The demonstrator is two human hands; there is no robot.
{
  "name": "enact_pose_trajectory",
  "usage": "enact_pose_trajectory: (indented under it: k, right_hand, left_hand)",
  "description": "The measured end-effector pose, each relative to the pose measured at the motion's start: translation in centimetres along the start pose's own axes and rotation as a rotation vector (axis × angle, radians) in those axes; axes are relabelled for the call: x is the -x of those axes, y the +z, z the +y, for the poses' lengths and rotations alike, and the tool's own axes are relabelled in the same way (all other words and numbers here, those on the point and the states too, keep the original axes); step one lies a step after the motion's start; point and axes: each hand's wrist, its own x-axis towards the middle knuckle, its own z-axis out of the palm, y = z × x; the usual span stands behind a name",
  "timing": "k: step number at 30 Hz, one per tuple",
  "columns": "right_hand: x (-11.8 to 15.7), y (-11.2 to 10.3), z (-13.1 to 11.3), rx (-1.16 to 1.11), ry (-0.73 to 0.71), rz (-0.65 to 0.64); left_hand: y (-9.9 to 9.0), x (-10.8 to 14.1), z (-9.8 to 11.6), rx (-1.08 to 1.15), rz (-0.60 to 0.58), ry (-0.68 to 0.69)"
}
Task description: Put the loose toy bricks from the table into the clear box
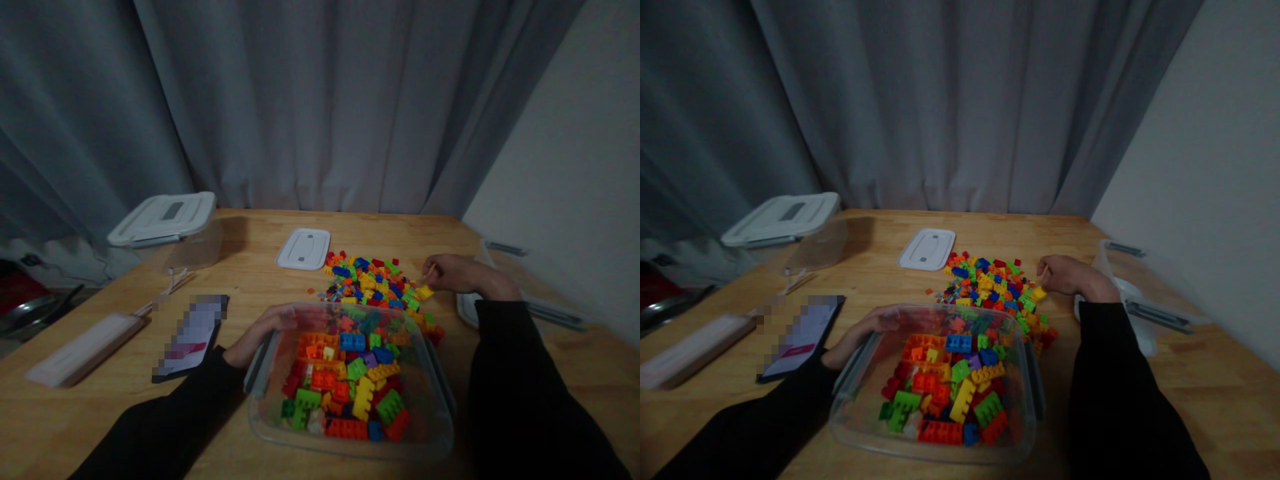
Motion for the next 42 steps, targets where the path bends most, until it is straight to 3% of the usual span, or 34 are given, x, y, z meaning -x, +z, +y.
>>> enact_pose_trajectory:
  k: [4,12,18,27,34,42]
  right_hand:
    - [2.4,-1.1,-2.3,-0.026,-0.215,0.058]
    - [6.4,-2.2,-6.0,-0.138,-0.394,0.077]
    - [8.8,-2.1,-8.1,-0.082,-0.433,0.078]
    - [9.1,-1.0,-10.1,0.041,-0.47,0.058]
    - [9.1,0.0,-11.0,-0.006,-0.469,-0.066]
    - [9.5,1.4,-11.0,0.211,-0.464,0.077]
  left_hand:
    - [-0.2,0.0,-0.2,-0.008,-0.014,0.004]
    - [-0.2,0.2,-0.2,-0.007,-0.014,0.009]
    - [-0.1,0.1,-0.1,-0.02,-0.007,0.025]
    - [-0.2,0.1,-0.3,0.0,-0.027,0.018]
    - [-0.4,-0.1,-0.5,0.015,-0.026,0.029]
    - [0.0,0.0,0.1,-0.024,-0.014,0.02]
